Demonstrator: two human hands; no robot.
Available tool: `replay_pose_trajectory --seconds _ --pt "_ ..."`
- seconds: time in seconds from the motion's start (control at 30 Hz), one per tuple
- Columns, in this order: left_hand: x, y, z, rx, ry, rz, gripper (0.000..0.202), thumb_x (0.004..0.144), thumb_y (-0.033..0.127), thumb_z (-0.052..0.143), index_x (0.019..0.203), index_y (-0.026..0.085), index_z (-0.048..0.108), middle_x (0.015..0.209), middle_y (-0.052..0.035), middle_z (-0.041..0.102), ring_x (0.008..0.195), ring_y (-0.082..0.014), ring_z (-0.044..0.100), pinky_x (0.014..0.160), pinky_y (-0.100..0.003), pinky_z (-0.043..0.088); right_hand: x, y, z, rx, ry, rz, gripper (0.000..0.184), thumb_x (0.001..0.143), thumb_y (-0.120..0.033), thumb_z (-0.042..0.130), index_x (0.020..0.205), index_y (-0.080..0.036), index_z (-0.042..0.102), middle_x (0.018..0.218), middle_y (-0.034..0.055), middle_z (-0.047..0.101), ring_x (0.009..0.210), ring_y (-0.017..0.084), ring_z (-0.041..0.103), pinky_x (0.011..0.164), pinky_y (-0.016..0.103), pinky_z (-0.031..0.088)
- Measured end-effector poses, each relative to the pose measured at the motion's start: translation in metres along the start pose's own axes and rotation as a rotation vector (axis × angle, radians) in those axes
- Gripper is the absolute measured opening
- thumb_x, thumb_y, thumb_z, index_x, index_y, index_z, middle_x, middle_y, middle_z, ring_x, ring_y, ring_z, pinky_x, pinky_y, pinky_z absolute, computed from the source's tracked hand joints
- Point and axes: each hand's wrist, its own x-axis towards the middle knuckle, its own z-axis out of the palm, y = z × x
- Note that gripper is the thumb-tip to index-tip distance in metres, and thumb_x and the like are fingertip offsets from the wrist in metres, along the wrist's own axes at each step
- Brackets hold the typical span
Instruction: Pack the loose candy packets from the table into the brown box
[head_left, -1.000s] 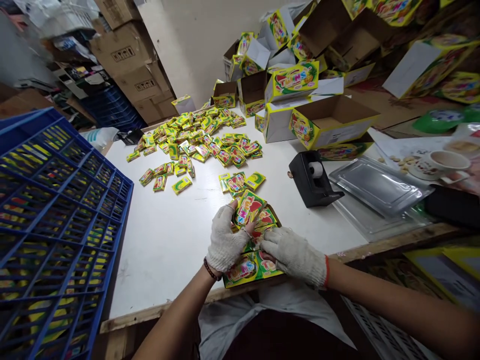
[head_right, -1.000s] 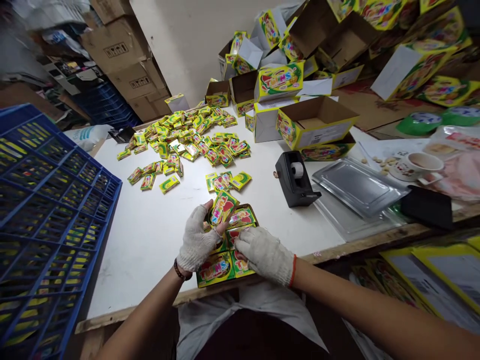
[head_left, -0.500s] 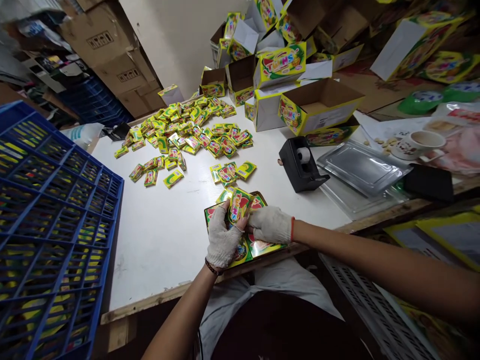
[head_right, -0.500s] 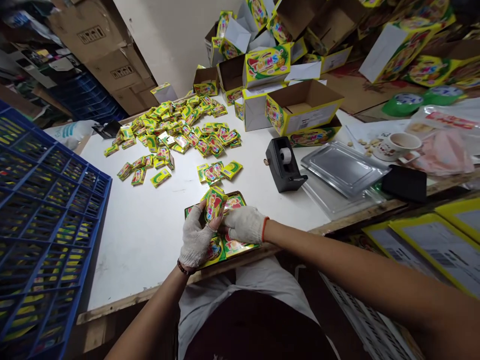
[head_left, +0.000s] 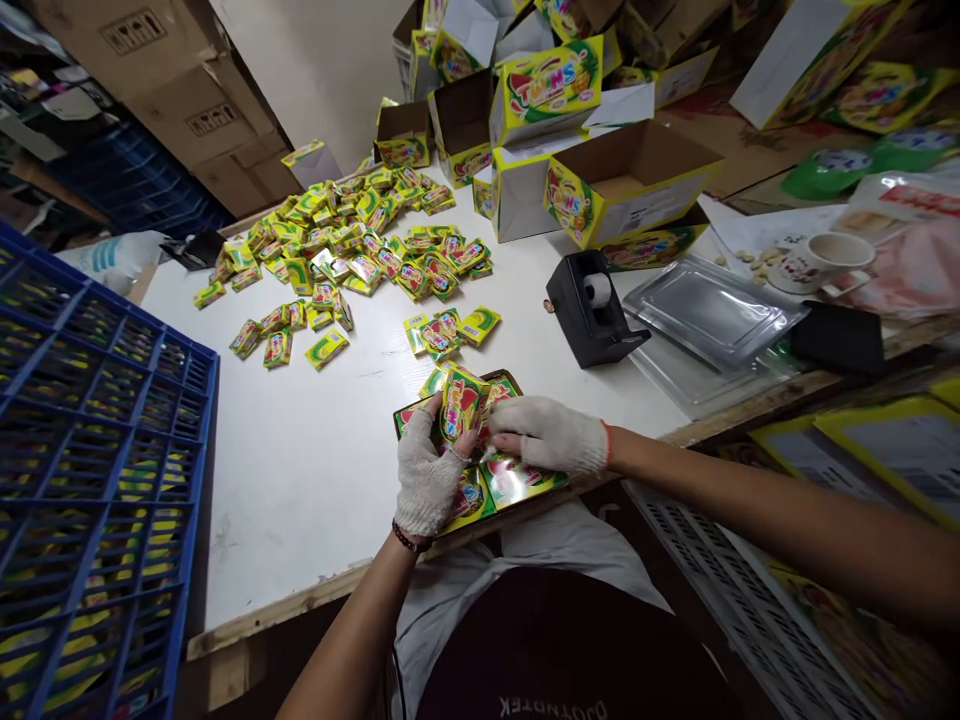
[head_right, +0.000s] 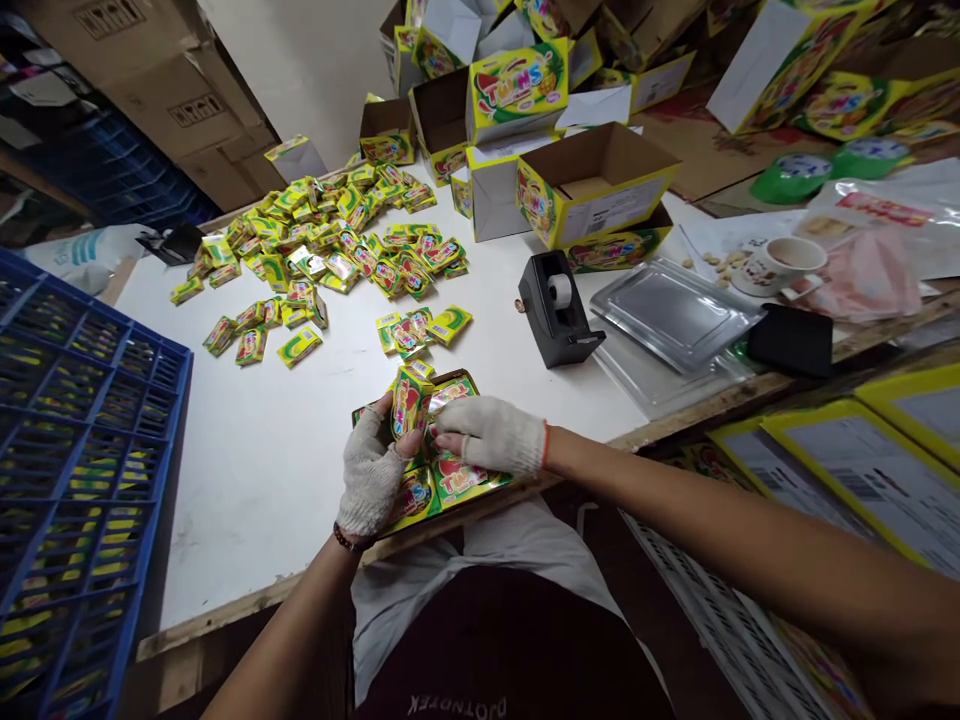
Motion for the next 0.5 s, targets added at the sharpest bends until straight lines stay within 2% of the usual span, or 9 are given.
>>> replay_pose_trajectory --seconds 0.1,0.2,0.27,0.37,0.5 --pt "-0.001 -0.002 -0.001 -0.009 -0.007 -0.016 0.065 0.079 0.044 0.074 0.135 0.019 0.053 0.13 -0.0106 0.062 0.12 -0.0279 0.059 0.105 -0.043 0.048 -0.02 0.006 0.009 -0.04 0.22 -0.173 0.055 0.103 -0.052 0.025 0.1 -0.013 0.063 0.092 0.0126 0.061 0.083 0.022 0.052 0.075 0.034 0.042" --pt "-0.001 -0.005 -0.001 -0.029 -0.027 -0.014 0.063 0.081 0.046 0.072 0.136 0.021 0.052 0.131 -0.0099 0.062 0.121 -0.0279 0.059 0.105 -0.043 0.048 -0.024 0.007 0.02 -0.116 0.31 -0.233 0.063 0.103 -0.055 0.015 0.101 -0.012 0.063 0.088 0.0124 0.06 0.08 0.022 0.05 0.073 0.035 0.039" --pt "-0.001 -0.005 -0.001 -0.039 -0.027 -0.006 0.064 0.081 0.046 0.072 0.136 0.021 0.052 0.131 -0.0106 0.062 0.121 -0.0282 0.059 0.105 -0.043 0.047 -0.019 0.007 0.025 -0.129 0.284 -0.22 0.06 0.104 -0.052 0.017 0.096 -0.013 0.063 0.087 0.0116 0.061 0.078 0.022 0.05 0.072 0.035 0.037" --pt "-0.002 -0.006 0.0 -0.011 -0.021 -0.004 0.066 0.08 0.046 0.072 0.137 0.019 0.051 0.131 -0.0116 0.062 0.12 -0.0287 0.059 0.104 -0.044 0.048 -0.011 0.005 0.028 -0.161 0.19 -0.178 0.046 0.104 -0.045 0.029 0.089 -0.015 0.062 0.088 0.0103 0.062 0.077 0.021 0.05 0.07 0.034 0.035" --pt "-0.002 -0.006 0.002 0.064 -0.023 -0.003 0.064 0.082 0.047 0.07 0.137 0.02 0.05 0.131 -0.0115 0.062 0.12 -0.0281 0.059 0.103 -0.044 0.049 -0.01 0.0 0.027 -0.234 0.099 -0.076 0.027 0.097 -0.035 0.047 0.094 -0.014 0.064 0.093 0.0118 0.064 0.083 0.023 0.053 0.074 0.036 0.039"
